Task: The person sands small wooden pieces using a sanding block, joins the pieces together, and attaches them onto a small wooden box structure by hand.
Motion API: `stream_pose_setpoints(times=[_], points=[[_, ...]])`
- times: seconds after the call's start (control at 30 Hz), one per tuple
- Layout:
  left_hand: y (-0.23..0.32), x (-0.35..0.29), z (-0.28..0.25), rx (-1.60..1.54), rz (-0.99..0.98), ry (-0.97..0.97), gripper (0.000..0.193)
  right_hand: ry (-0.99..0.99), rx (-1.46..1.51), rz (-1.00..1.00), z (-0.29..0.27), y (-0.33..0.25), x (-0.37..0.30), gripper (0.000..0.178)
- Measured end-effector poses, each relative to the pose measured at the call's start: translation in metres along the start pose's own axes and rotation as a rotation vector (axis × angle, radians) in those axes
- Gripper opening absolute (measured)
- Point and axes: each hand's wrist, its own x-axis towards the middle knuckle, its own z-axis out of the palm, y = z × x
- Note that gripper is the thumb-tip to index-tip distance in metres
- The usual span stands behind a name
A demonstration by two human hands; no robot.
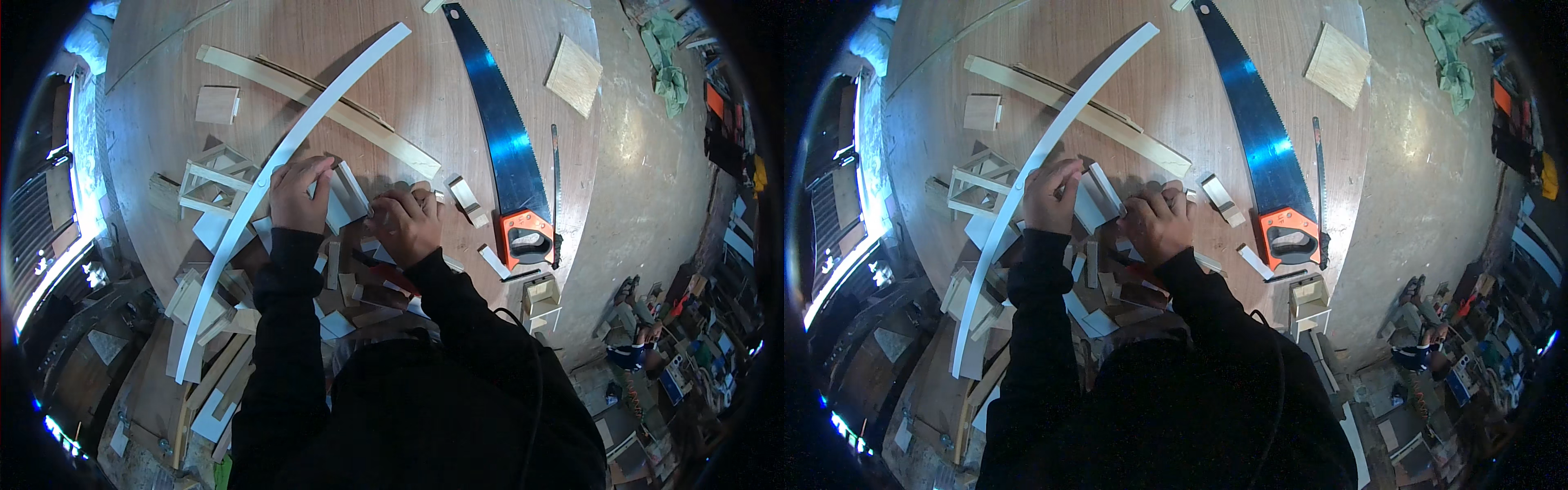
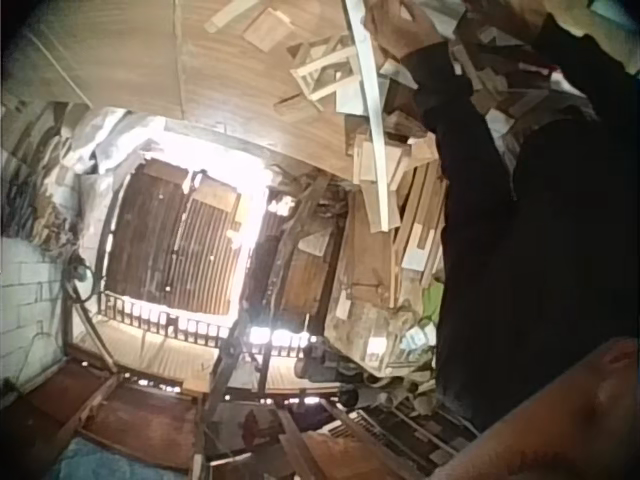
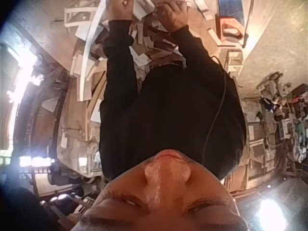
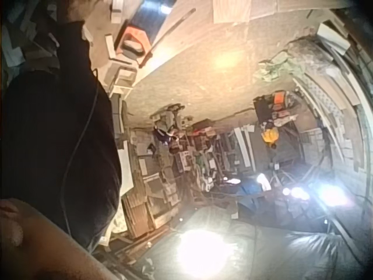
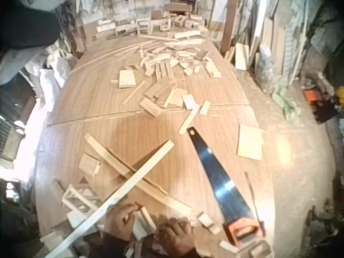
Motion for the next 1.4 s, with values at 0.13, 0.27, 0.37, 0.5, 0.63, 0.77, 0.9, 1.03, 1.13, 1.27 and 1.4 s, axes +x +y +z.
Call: stream_pose_setpoints(times=[0.13, 0.27, 0.37, 0.5, 0.63, 0.77, 0.9, 1.03, 1.13, 1.27, 1.4], points=[[-0.001, 0.005, 0.012, 0.053, 0.069, -0.018, 0.019, -0.029, 0.003, 0.000, 0.003, 0.006, -0.003, 0.037], [-0.009, 0.003, 0.009, 0.081, 0.055, -0.038, 0.020, -0.050, 0.021, 0.019, 0.008, 0.003, -0.005, 0.039], [0.001, 0.002, 0.000, -0.123, -0.171, 0.031, 0.021, -0.039, 0.014, 0.007, 0.001, 0.005, -0.001, 0.040], [-0.001, -0.003, -0.032, -0.282, -0.357, -0.019, 0.023, -0.012, -0.014, -0.032, -0.003, 0.000, 0.003, 0.042], [-0.009, -0.001, -0.043, -0.383, -0.414, -0.115, 0.023, -0.020, -0.061, -0.055, -0.005, 0.005, 0.000, 0.041], [-0.020, -0.002, -0.021, -0.207, -0.210, -0.146, 0.023, -0.021, -0.067, -0.063, -0.005, -0.003, 0.001, 0.037], [-0.012, 0.002, 0.004, -0.177, -0.091, -0.093, 0.025, 0.023, -0.027, -0.081, -0.001, 0.003, 0.000, 0.033], [-0.009, 0.005, 0.009, -0.259, -0.133, -0.091, 0.023, 0.041, -0.028, -0.096, 0.000, 0.001, 0.001, 0.030], [-0.013, 0.006, 0.015, -0.178, -0.054, -0.089, 0.022, 0.048, -0.016, -0.101, 0.001, 0.003, 0.002, 0.026], [-0.014, 0.008, 0.014, -0.121, -0.033, -0.107, 0.020, 0.061, 0.002, -0.104, 0.001, 0.004, 0.001, 0.018], [-0.021, 0.008, 0.017, -0.103, 0.004, -0.098, 0.018, 0.056, -0.020, -0.104, 0.000, 0.004, 0.002, 0.016]])
